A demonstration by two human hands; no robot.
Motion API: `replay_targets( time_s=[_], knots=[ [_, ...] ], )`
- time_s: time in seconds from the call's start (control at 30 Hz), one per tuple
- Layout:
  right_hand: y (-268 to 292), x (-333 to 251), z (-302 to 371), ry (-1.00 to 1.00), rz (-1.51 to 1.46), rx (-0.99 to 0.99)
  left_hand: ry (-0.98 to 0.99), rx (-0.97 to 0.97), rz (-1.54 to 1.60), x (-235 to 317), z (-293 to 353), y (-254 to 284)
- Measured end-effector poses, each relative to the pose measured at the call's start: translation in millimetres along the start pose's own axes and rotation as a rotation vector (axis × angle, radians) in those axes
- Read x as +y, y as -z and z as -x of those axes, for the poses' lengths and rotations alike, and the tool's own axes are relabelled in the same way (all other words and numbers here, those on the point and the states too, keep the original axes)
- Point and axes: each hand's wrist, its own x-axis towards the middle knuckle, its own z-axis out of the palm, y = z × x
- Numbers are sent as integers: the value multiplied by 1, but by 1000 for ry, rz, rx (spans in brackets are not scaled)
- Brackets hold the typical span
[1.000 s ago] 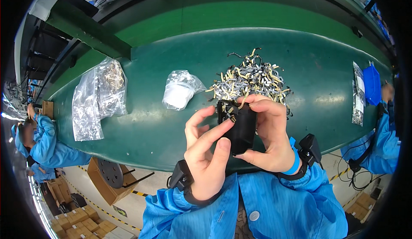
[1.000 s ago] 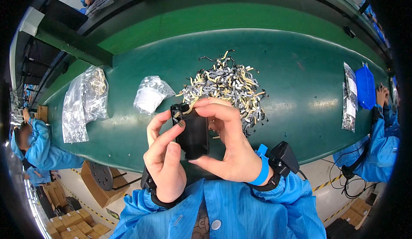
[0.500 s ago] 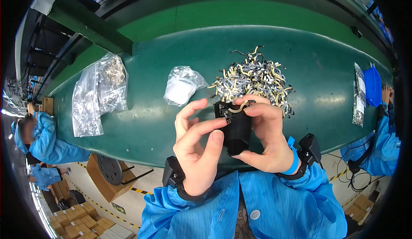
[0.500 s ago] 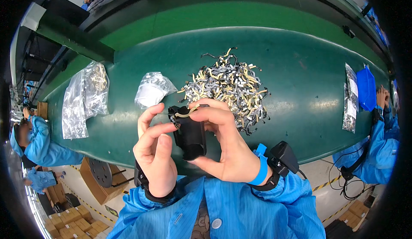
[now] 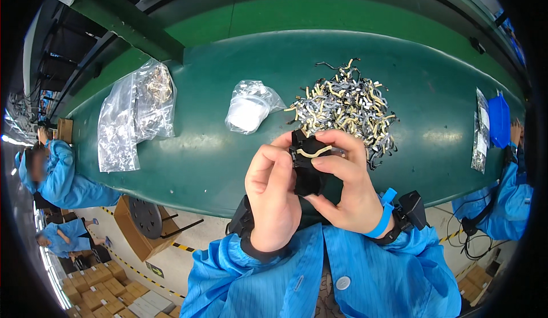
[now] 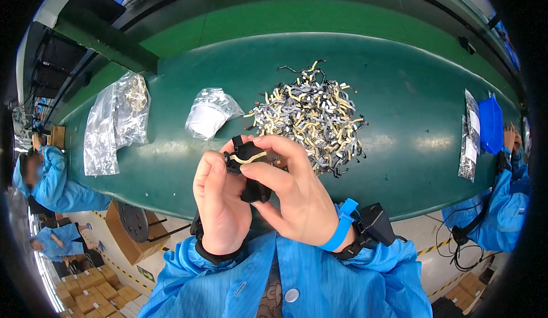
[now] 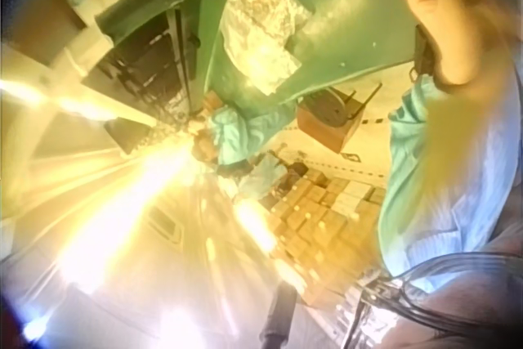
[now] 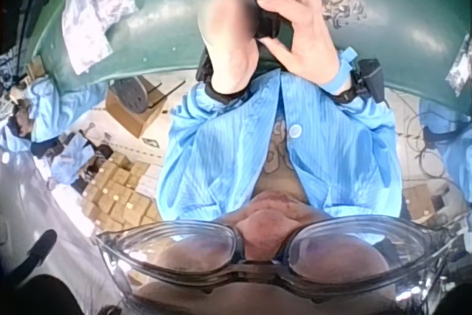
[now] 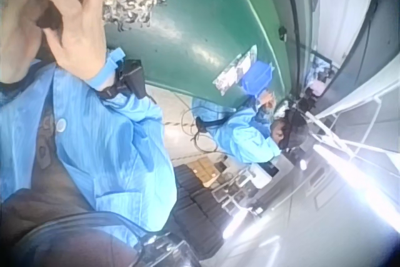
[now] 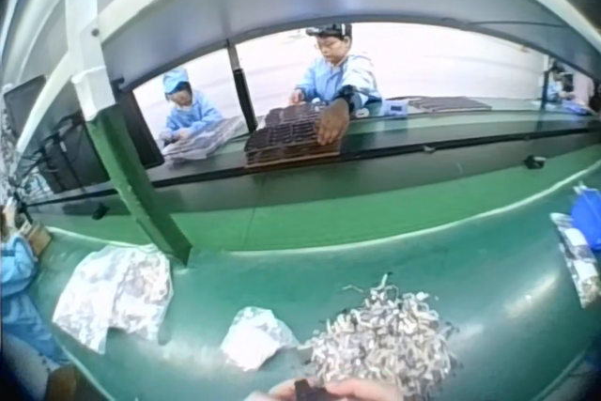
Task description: Assembling small wire connectors into plastic housings at a factory workbench.
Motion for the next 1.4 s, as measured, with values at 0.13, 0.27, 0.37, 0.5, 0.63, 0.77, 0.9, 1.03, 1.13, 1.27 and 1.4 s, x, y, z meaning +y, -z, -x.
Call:
replay_targets(
  time_s=[0.13, 0.27, 0.37, 0.5, 0.63, 0.77, 0.9, 1.03, 1.13, 1.27, 1.4],
  knots=[
    [9, -7, -6, -49, 46, -94, 24, 63, -26, -2, -3, 4],
    [18, -10, -6, -221, -43, 2, 84, 129, -31, -9, -5, 6],
    [26, -7, -10, -440, -172, 48, 152, 145, -18, -7, -5, 3],
    [33, -8, -23, -769, -509, -55, 141, 170, -122, -13, -5, 7],
    [41, -9, -31, -807, -596, -85, 149, 128, -140, -11, -4, 7],
    [47, -13, -37, -836, -604, -183, 144, 90, -149, -11, -4, 12],
    [51, -16, -41, -833, -580, -259, 148, 26, -39, -11, -3, 16],
    [56, -19, -49, -817, -406, -344, 113, -48, -121, -9, -3, 16],
    [57, -27, -56, -690, -30, -443, 130, -59, -178, -6, -3, 15],
    [49, -15, -51, -9, 342, -216, 295, -113, -109, -2, -6, 22],
    [45, 2, -42, 534, 614, 6, 408, -158, -74, 2, -5, 26]
  ],
)
